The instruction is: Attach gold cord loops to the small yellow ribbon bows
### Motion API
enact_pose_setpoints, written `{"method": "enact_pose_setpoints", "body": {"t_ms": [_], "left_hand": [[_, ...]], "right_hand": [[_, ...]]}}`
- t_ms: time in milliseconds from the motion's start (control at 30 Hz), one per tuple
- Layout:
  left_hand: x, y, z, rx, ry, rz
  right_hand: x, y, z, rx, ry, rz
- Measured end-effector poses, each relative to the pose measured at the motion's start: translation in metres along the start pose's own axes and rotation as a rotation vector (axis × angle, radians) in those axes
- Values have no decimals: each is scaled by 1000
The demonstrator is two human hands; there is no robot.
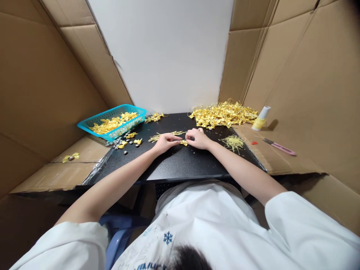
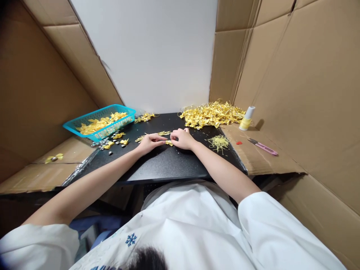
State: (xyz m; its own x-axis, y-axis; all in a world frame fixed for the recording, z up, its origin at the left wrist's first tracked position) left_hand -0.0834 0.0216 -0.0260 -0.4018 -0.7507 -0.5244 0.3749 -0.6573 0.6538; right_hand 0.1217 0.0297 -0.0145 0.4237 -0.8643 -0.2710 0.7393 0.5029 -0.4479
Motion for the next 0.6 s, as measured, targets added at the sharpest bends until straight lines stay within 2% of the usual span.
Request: {"method": "enact_pose_setpoints", "body": {"t_ms": [133,267,433,600], "left_hand": [[0,3,-1,-64,-26,-24],[4,13,0,-202,111,-61],[5,23,-5,-305,-11,-124],[3,24,-9,-355,2,-142]], "right_hand": [[0,2,-1,5,-6,13],[-1,4,-1,-10,10,2],[-1,5,-2,-9,6,1],[-1,5,-3,-13,-4,6]]}}
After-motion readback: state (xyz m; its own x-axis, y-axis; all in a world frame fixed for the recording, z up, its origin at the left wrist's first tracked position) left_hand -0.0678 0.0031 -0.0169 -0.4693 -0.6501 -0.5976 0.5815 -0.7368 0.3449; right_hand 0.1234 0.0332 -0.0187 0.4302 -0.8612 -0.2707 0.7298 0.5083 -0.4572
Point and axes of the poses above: each hand's wrist, its own x-axis away from the middle knuckle, its own z-axis out of the back of the hand, y = z × x, the point moved 1 cm from there along -x, towards the middle knuckle, and after that the axes turned 14 degrees about -z, right-handed, at the moved point
